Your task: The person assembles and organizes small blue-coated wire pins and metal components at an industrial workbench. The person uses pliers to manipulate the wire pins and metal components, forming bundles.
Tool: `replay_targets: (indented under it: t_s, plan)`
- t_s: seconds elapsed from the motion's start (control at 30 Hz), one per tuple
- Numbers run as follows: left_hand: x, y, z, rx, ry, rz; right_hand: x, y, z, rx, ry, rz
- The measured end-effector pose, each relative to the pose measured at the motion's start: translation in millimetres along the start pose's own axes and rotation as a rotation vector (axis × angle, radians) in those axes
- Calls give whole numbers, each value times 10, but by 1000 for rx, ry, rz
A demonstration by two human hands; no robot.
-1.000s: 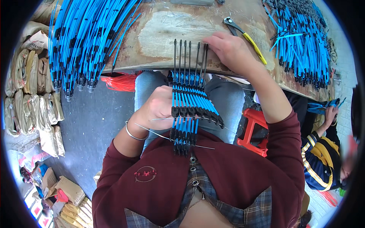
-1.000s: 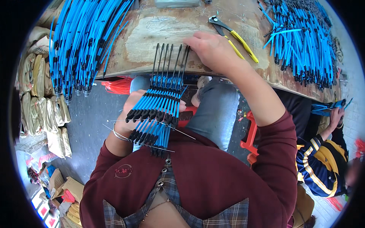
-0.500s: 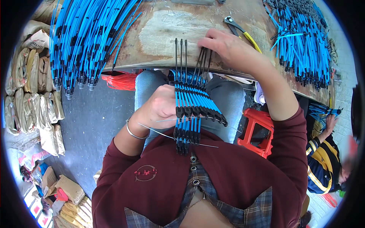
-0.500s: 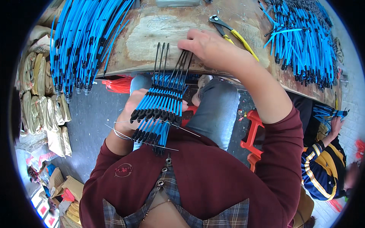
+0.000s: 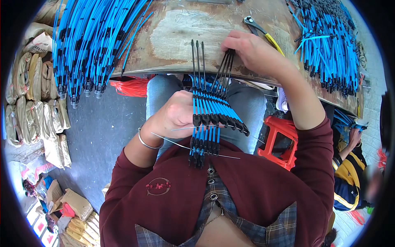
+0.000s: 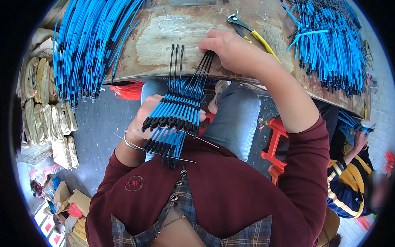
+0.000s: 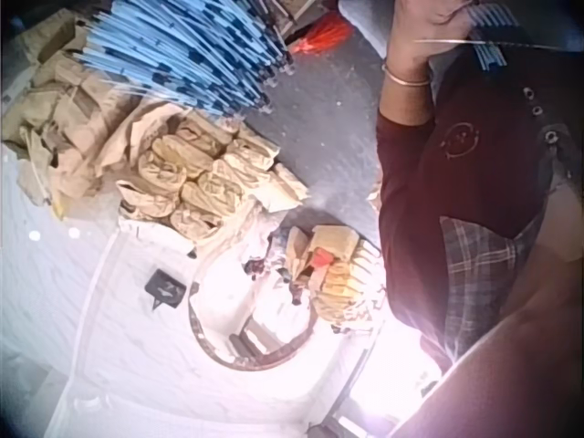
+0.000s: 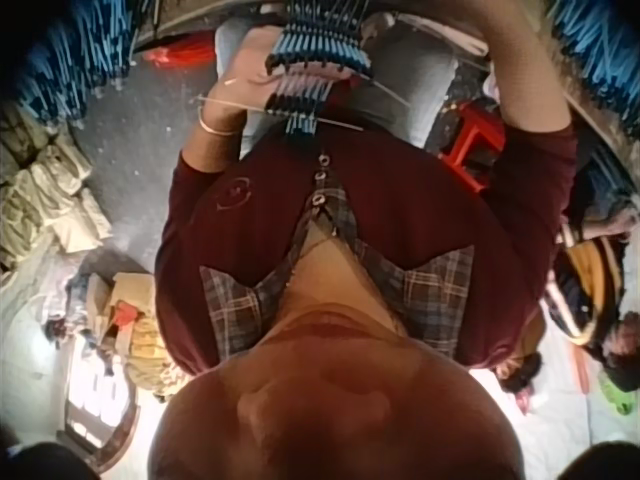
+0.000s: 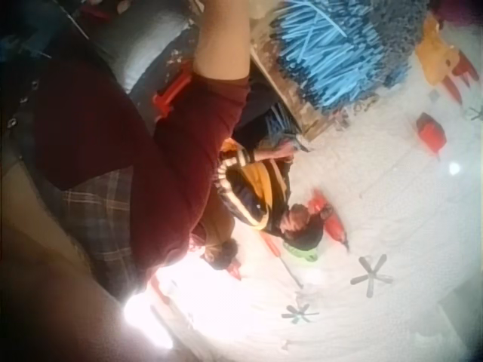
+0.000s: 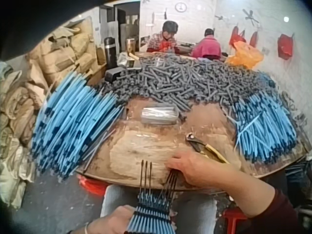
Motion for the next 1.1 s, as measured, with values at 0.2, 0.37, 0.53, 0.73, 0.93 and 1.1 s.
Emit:
replay_targets:
  t_s: [0.2, 0.37, 0.53, 0.73, 0.93, 1.1]
  plan:
    - [-21, 7, -39, -35, 19, 13, 42, -13, -21, -20, 2, 6]
    - [-30, 16, -42, -16, 16, 9, 50, -12, -22, -18, -10, 9]
    - [-10, 29, -27, -23, 19, 25, 66, -6, -30, -20, -6, 9]
    - [20, 40, -3, -4, 69, 43, 79, -15, -38, -34, -16, 1]
    - [-28, 33, -34, -16, 49, 53, 104, -60, -44, -71, 55, 47]
    - [-21, 49, -27, 2, 57, 51, 133, -126, -214, -295, 223, 1]
Point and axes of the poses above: each hand's wrist, its own x-axis towards the middle knuckle, its own y-axis out of the back of the hand, z = x × y, the point moved 6 cm from there along x, towards the middle knuckle, and after that the axes turned 11 degrees about x, right-handed, at the moved point
